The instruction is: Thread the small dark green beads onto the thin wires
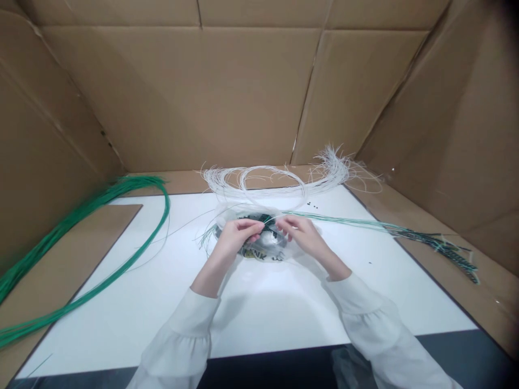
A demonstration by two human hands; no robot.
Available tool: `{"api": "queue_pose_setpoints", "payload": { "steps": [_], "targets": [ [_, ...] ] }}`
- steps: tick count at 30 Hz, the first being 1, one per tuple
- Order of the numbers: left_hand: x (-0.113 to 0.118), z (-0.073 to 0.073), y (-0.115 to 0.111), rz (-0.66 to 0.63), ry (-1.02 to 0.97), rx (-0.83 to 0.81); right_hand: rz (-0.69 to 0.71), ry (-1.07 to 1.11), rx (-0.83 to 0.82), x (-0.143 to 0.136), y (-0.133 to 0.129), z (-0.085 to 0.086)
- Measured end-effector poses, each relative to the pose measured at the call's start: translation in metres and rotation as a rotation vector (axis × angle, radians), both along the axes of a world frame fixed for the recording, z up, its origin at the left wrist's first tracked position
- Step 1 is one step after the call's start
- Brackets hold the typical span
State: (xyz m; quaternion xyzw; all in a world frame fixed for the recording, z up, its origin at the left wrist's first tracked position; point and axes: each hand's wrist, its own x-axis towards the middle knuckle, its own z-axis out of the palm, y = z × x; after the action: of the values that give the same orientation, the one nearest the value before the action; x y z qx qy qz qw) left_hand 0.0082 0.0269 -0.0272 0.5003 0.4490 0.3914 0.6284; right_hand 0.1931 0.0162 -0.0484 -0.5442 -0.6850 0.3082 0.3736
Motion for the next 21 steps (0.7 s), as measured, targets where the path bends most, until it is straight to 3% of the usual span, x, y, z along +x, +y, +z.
{"api": "queue_pose_setpoints", "payload": {
  "steps": [4, 11, 15, 21],
  "targets": [
    [0.000, 0.003, 0.000, 0.013, -0.080, -0.077, -0.002, -0.690, 0.114, -0.008, 0.000, -0.017],
    [-0.001, 0.000, 0.002, -0.040, -0.150, -0.146, -0.034, -0.946, 0.094, -0.014, -0.005, -0.016],
    [-0.002, -0.001, 0.002, -0.084, -0.142, -0.127, -0.030, -0.746, 0.128, -0.010, -0.004, -0.011],
    [-0.001, 0.000, 0.003, -0.052, -0.165, -0.105, -0.139, 0.070, 0.077, -0.002, -0.003, 0.002]
  ]
}}
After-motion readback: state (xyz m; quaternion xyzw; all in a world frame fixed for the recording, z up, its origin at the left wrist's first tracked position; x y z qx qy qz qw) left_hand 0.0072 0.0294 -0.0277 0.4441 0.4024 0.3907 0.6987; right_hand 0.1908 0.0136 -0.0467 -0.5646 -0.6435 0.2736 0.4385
